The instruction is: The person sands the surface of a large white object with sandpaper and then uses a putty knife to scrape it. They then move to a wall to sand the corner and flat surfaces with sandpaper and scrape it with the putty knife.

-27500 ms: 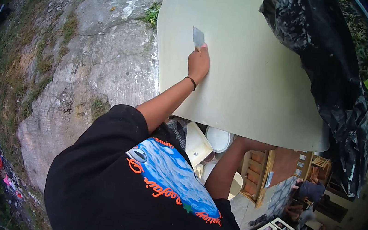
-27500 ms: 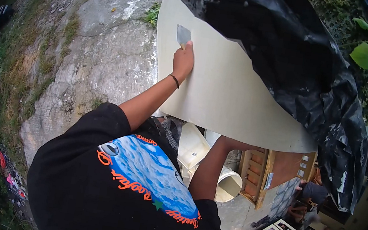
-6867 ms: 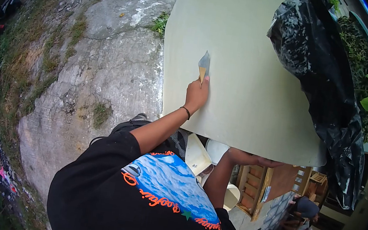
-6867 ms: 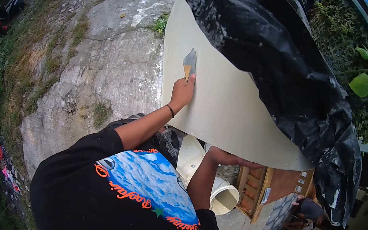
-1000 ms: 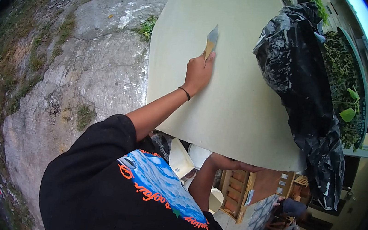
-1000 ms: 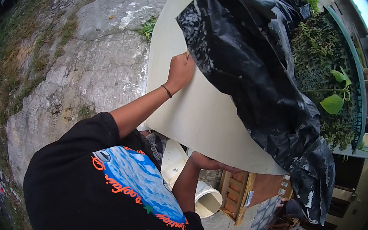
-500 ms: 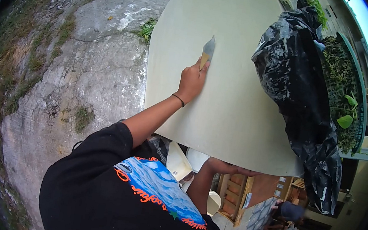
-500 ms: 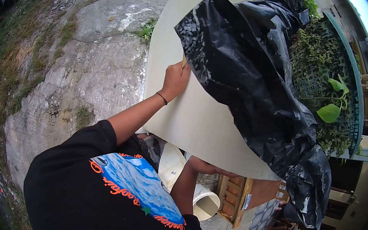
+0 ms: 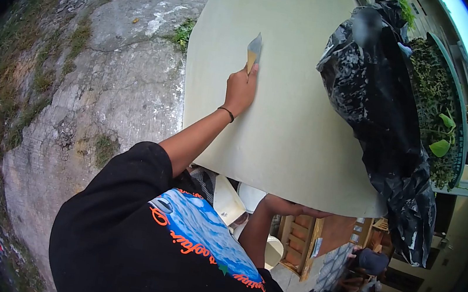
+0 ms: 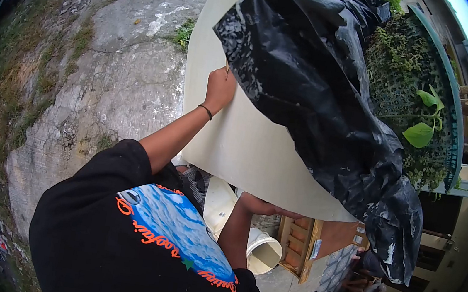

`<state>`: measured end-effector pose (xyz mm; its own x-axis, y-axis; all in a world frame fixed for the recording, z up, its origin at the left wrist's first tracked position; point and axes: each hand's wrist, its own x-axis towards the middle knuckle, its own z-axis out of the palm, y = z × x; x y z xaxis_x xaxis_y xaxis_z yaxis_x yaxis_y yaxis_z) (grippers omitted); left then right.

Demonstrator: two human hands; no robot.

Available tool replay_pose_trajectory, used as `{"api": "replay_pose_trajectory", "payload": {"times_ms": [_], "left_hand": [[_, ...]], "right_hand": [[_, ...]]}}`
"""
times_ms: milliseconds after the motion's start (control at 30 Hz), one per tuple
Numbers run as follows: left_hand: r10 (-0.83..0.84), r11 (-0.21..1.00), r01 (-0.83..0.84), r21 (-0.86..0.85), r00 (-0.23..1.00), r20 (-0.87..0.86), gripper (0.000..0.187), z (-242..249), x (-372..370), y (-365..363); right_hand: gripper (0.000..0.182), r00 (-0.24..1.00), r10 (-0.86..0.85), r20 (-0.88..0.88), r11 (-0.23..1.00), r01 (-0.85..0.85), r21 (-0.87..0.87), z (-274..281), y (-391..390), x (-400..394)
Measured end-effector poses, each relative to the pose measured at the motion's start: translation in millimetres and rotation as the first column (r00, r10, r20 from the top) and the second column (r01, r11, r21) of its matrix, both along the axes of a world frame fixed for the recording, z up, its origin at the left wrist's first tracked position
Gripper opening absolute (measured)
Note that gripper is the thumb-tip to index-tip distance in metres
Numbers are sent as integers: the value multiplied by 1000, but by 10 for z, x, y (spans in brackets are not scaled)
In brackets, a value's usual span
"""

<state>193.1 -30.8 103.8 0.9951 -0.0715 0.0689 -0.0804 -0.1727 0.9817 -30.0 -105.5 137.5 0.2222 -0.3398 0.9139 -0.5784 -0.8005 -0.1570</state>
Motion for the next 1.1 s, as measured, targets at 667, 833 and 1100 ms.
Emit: {"api": "replay_pose_trajectory", "payload": {"times_ms": [667, 833, 1100], "left_hand": [[11, 994, 16, -110, 970, 243, 42, 271, -181, -31], [-56, 991, 96, -97, 935, 350, 37, 252, -435, 60], [-87, 959, 169, -230, 941, 328, 39, 583, -853, 173]], "right_hand": [[65, 946, 292, 138, 945, -263, -193, 53, 11, 138], [67, 940, 300, 161, 954, -292, -73, 138, 65, 130], [68, 973, 224, 49, 965, -214, -153, 323, 258, 205]]}}
